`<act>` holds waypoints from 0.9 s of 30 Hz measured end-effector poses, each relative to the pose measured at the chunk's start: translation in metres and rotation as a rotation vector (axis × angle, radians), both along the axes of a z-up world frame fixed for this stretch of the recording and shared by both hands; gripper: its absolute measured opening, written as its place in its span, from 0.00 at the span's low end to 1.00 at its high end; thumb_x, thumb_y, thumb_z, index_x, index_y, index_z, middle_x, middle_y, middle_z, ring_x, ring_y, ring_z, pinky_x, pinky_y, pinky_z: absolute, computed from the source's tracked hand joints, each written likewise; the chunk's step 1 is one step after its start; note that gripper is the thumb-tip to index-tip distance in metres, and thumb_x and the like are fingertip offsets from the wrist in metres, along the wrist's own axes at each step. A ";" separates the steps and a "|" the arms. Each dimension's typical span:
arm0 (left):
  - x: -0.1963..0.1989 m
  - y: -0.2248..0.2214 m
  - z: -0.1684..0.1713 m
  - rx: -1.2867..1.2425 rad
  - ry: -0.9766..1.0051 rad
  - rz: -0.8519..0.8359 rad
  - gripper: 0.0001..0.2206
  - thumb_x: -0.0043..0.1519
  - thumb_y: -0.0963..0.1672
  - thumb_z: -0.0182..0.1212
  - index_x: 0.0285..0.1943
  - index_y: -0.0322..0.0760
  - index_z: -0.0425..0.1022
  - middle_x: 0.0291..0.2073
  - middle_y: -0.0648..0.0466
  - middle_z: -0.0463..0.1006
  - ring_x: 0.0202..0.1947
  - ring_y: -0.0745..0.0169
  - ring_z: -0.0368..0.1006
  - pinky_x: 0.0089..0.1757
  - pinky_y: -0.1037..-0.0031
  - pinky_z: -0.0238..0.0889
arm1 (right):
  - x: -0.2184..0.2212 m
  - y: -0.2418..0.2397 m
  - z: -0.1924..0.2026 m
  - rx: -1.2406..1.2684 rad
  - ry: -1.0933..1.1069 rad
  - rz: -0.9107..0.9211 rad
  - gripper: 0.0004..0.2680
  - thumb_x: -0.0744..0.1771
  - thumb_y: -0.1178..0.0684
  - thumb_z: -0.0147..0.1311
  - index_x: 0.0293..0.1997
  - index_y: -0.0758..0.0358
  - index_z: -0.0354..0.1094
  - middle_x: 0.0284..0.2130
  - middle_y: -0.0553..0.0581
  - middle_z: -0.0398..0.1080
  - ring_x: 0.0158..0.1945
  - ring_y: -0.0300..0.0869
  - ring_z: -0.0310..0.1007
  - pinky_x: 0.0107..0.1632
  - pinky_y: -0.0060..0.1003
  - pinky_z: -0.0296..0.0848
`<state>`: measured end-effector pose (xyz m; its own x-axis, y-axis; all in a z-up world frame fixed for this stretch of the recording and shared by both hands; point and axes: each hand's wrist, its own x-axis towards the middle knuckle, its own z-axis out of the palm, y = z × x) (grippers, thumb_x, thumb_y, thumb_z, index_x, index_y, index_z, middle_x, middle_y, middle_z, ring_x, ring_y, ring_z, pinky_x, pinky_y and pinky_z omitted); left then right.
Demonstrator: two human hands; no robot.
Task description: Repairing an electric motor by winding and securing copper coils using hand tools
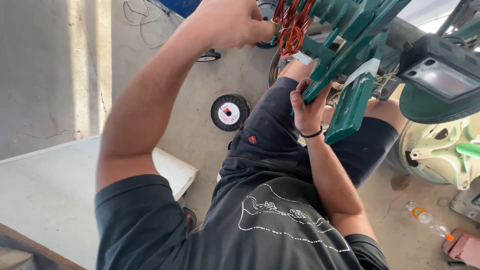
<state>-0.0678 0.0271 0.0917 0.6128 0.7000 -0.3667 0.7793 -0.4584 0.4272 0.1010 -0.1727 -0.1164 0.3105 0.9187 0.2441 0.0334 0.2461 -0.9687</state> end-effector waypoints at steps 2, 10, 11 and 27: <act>0.007 0.004 0.007 -0.062 0.107 -0.068 0.19 0.63 0.51 0.51 0.21 0.41 0.76 0.15 0.60 0.74 0.17 0.68 0.65 0.25 0.72 0.59 | 0.002 0.001 0.001 0.001 -0.036 0.001 0.20 0.71 0.43 0.54 0.59 0.61 0.44 0.34 0.59 0.60 0.32 0.41 0.57 0.37 0.38 0.62; 0.008 -0.028 -0.083 0.558 -0.107 0.102 0.14 0.68 0.51 0.47 0.33 0.42 0.69 0.22 0.46 0.81 0.24 0.29 0.76 0.26 0.44 0.63 | 0.007 -0.002 -0.032 0.024 0.052 -0.035 0.19 0.71 0.53 0.56 0.60 0.62 0.43 0.39 0.61 0.59 0.36 0.41 0.60 0.40 0.36 0.67; 0.011 -0.035 -0.091 0.580 -0.083 0.134 0.14 0.68 0.51 0.47 0.33 0.42 0.69 0.22 0.46 0.81 0.24 0.29 0.76 0.26 0.44 0.63 | 0.007 -0.005 -0.043 0.042 0.067 0.004 0.19 0.71 0.53 0.56 0.60 0.62 0.43 0.39 0.61 0.59 0.36 0.41 0.60 0.40 0.36 0.67; 0.064 -0.066 -0.156 0.973 -0.675 0.438 0.13 0.78 0.47 0.47 0.71 0.50 0.63 0.55 0.60 0.80 0.56 0.63 0.80 0.66 0.64 0.66 | 0.001 -0.012 -0.043 -0.046 0.164 -0.173 0.26 0.71 0.60 0.47 0.77 0.54 0.35 0.46 0.65 0.60 0.35 0.43 0.56 0.35 0.35 0.65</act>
